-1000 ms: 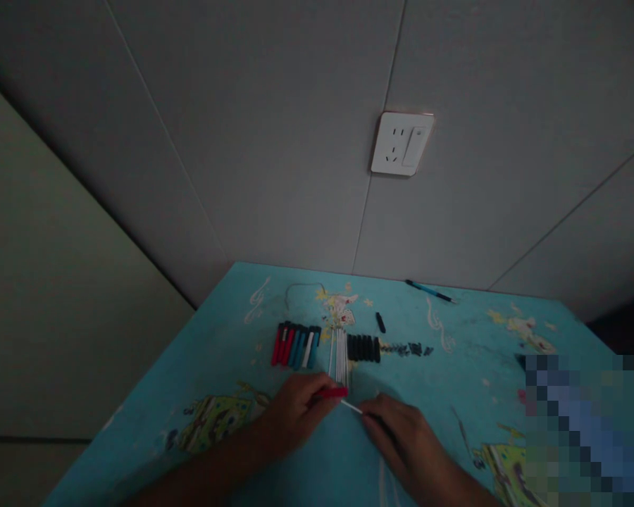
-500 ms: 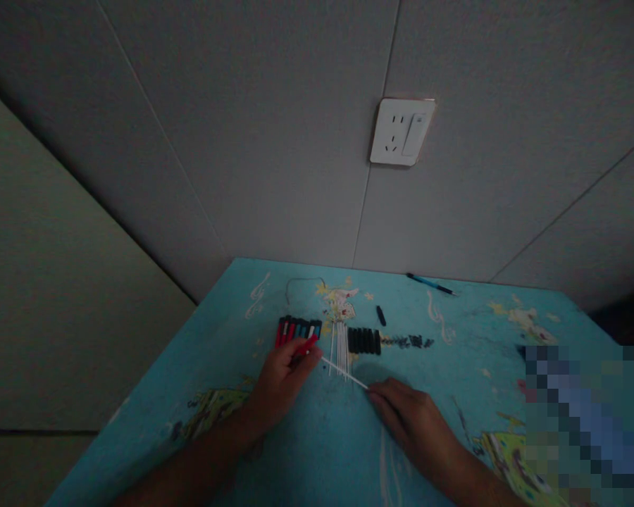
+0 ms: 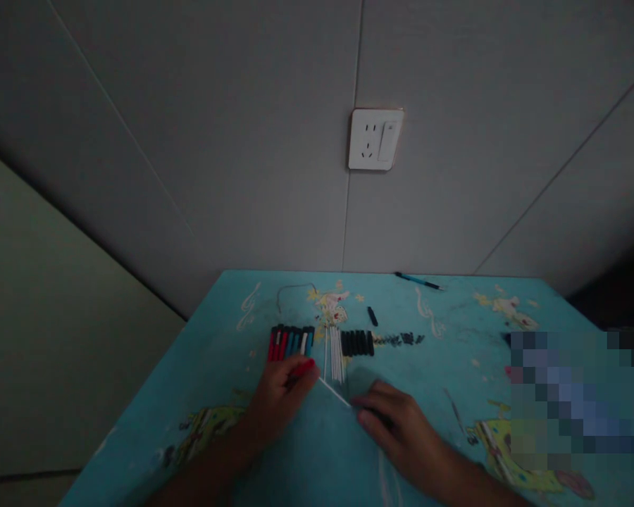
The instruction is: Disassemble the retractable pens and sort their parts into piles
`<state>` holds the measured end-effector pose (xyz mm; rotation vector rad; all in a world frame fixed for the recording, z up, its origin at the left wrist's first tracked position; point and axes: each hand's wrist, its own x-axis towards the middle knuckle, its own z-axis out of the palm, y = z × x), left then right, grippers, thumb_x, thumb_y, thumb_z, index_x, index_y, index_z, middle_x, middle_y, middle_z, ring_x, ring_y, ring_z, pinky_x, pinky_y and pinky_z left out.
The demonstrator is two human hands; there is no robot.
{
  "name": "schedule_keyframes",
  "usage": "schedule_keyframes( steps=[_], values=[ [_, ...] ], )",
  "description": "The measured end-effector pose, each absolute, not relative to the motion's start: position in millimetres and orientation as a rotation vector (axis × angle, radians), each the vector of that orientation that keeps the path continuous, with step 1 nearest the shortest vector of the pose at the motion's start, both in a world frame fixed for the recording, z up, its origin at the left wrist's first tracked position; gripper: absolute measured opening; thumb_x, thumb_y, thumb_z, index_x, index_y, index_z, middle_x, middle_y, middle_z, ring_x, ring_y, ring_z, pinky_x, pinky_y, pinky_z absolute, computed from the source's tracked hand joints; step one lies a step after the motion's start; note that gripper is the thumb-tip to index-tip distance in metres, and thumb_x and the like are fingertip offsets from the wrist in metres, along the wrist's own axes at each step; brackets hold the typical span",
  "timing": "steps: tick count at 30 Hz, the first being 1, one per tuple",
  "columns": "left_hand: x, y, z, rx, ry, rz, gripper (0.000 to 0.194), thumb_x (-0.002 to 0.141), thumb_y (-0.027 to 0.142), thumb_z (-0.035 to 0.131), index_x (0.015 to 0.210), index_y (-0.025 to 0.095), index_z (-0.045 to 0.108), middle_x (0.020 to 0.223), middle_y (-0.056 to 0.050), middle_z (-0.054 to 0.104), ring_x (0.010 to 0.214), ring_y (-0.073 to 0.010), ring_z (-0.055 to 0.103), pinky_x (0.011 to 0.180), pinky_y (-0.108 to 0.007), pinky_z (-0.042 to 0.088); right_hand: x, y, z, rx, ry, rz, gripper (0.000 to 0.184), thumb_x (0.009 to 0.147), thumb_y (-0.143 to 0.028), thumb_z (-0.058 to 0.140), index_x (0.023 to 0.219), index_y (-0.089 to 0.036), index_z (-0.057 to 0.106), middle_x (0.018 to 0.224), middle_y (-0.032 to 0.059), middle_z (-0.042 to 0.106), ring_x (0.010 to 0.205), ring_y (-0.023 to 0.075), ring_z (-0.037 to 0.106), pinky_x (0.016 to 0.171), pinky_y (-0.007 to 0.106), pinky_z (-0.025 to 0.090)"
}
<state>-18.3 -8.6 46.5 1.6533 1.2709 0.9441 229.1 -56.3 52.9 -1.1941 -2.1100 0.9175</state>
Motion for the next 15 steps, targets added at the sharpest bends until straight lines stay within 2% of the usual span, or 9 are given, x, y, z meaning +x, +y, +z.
schedule_keyframes(
  steps=[4,9,12,15],
  values=[
    [-11.1,-16.1,47.2,1.685,1.26,0.932,0.033,0.092,0.043,0.056,0.075,0.015,0.063,0.062,0.003,0.049,0.059,-0.0117,0.047,0.055,-0.021,0.036,215.9,-67.5,49.6,-1.138,-2.251,0.864,0.023,0.1,-0.028,0.049,0.087,-0.02,0.067,0.082,0.0028,0.063,0.074,0.0144,0.062,0.068,0.026,0.048],
    [-9.2,-23.1,48.7,1.737,1.296,0.856,0.032,0.091,0.042,0.058,0.108,0.019,0.072,0.083,-0.003,0.069,0.063,-0.0149,0.057,0.058,-0.024,0.045,220.0,-61.7,47.8,-1.205,-2.218,0.766,0.029,0.102,-0.029,0.045,0.083,-0.019,0.065,0.079,0.0031,0.062,0.073,0.015,0.061,0.068,0.026,0.048],
    [-9.9,-25.8,44.6,1.819,1.276,0.861,0.025,0.09,0.037,0.06,0.105,0.022,0.074,0.095,-0.005,0.073,0.08,-0.0195,0.065,0.073,-0.029,0.051,224.2,-56.4,46.2,-1.217,-2.234,0.74,0.028,0.102,-0.032,0.047,0.086,-0.02,0.067,0.082,0.0032,0.062,0.075,0.0151,0.062,0.07,0.026,0.05],
    [-12.9,-28.9,38.3,1.885,1.22,0.877,0.021,0.091,0.035,0.059,0.096,0.024,0.076,0.092,-0.004,0.075,0.085,-0.0207,0.067,0.08,-0.031,0.051,225.1,-54.3,47.4,-1.201,-2.249,0.751,0.027,0.101,-0.032,0.048,0.089,-0.02,0.069,0.084,0.003,0.063,0.076,0.0151,0.063,0.072,0.026,0.051]
  ],
)
